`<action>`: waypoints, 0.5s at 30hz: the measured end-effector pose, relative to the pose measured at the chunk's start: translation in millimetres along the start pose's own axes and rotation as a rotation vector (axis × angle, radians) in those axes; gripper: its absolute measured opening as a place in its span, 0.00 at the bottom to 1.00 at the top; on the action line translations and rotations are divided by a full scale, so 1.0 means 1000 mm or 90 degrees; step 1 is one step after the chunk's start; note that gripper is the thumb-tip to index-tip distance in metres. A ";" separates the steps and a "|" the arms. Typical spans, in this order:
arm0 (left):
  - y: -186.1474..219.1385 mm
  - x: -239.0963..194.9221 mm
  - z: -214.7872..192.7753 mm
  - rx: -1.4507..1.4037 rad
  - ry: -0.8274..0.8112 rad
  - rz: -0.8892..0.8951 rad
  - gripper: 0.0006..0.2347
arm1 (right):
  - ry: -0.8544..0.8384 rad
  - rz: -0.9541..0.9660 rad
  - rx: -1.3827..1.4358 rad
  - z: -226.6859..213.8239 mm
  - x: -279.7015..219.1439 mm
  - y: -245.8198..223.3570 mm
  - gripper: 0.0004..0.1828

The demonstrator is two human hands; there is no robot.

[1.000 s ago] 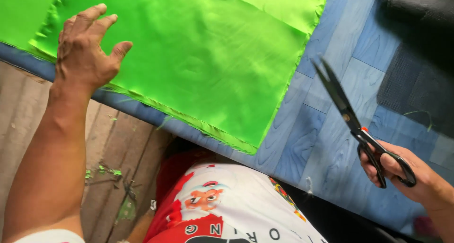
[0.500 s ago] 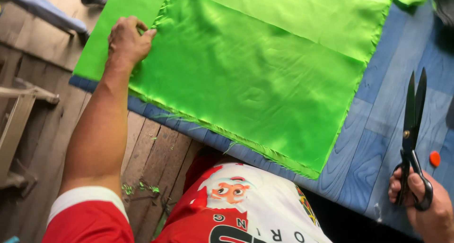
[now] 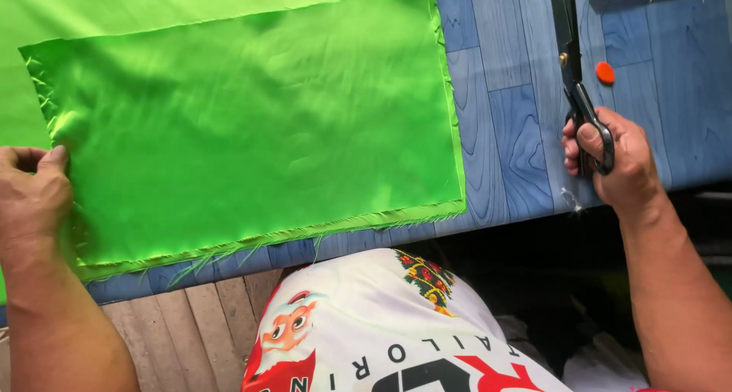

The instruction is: The person uses a pair of scissors to cut a large piece of bright green fabric laid out on a blue table. They trim the edges and cut a rectangular section from the main piece, holding the fabric steady with their left hand while cutting with their right.

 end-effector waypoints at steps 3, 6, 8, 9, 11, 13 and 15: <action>-0.001 -0.001 -0.002 -0.008 -0.004 0.001 0.12 | 0.002 0.005 -0.018 0.000 0.001 -0.001 0.15; -0.007 0.001 0.000 0.016 -0.004 0.013 0.12 | -0.005 0.018 -0.010 0.002 0.003 0.000 0.18; -0.015 0.002 0.001 0.052 0.012 0.013 0.13 | -0.010 0.013 -0.007 0.002 0.001 -0.005 0.21; -0.009 0.001 0.003 0.050 0.008 0.018 0.13 | -0.004 0.016 -0.006 0.001 0.002 -0.005 0.21; -0.014 -0.005 0.010 -0.039 -0.024 -0.081 0.12 | -0.030 0.015 0.011 0.004 0.003 -0.007 0.19; -0.084 0.025 0.038 -0.033 -0.063 -0.027 0.13 | -0.042 -0.004 -0.001 0.002 0.004 -0.006 0.17; -0.107 0.039 0.055 -0.022 -0.109 0.028 0.15 | -0.053 -0.015 -0.010 0.006 -0.002 -0.008 0.15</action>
Point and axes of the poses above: each hand's wrist, its own x-axis towards the middle knuckle, its own z-axis out of the palm, y = z × x, the point moved 10 cm from there along x, towards the middle knuckle, and after that the axes turned 6 degrees about z, right-handed, at the moved point
